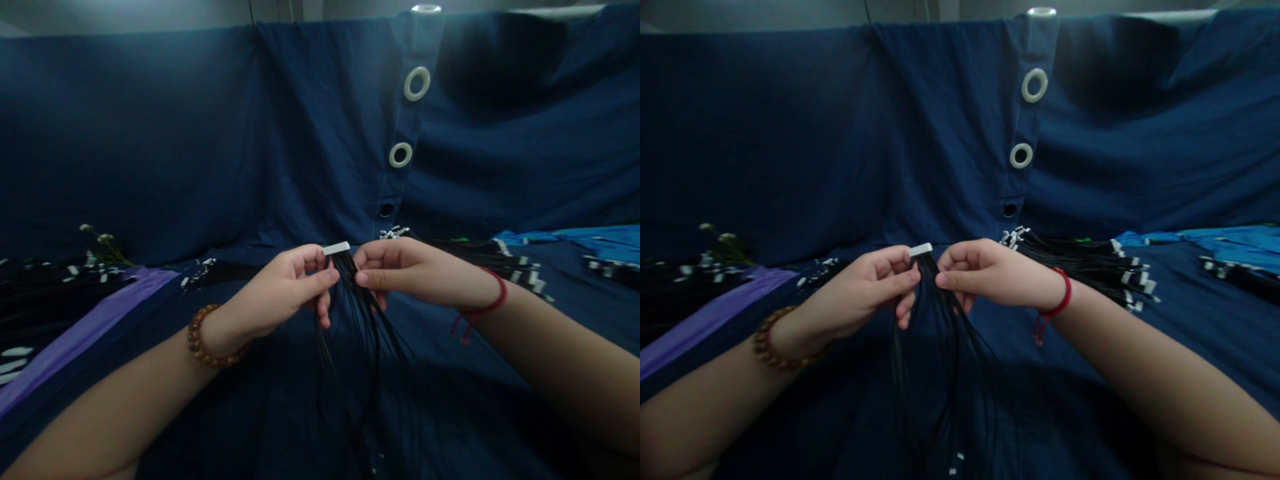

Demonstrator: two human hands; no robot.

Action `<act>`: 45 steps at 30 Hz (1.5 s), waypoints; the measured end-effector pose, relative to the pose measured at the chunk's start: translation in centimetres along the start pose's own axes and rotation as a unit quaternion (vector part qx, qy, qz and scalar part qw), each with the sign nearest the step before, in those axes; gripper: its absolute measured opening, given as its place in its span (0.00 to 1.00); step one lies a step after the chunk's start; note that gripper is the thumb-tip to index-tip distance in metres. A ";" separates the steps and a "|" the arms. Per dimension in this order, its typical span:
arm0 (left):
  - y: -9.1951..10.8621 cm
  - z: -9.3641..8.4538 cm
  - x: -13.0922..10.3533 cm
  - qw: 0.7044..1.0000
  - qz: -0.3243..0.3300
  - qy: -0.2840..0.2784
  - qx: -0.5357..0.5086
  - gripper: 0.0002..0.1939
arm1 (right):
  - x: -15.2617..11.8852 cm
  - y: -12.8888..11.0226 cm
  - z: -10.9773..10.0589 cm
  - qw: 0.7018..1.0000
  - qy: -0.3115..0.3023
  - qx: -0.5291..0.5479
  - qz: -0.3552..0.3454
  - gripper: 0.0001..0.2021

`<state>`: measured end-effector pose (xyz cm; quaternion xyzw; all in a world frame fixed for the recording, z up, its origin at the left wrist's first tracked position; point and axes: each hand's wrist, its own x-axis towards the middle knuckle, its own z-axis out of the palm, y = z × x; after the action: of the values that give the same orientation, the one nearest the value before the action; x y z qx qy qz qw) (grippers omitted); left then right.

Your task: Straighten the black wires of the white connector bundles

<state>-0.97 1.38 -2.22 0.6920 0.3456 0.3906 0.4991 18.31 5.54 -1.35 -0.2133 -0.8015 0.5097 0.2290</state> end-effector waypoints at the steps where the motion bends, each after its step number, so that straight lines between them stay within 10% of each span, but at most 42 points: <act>1: 0.1 -0.1 0.0 0.999 0.018 0.009 -0.025 0.04 | -0.1 0.0 0.1 1.000 -0.004 0.012 0.001 0.07; 18: 2.4 -0.9 -0.5 0.975 0.073 0.109 -0.182 0.08 | -0.7 -0.3 0.5 0.977 -0.061 0.194 0.055 0.08; 33: 2.4 -1.0 -0.5 0.948 0.084 0.137 -0.274 0.11 | 1.0 2.5 2.7 0.975 -0.154 0.138 0.078 0.14; 45: 1.9 -0.1 -0.9 0.972 0.083 0.093 -0.201 0.08 | 0.7 1.2 2.9 0.982 0.158 0.051 -0.094 0.07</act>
<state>-1.26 0.18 -0.59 0.5646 0.2464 0.5545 0.5595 16.19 4.36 -3.45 -0.2029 -0.7447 0.4857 0.4103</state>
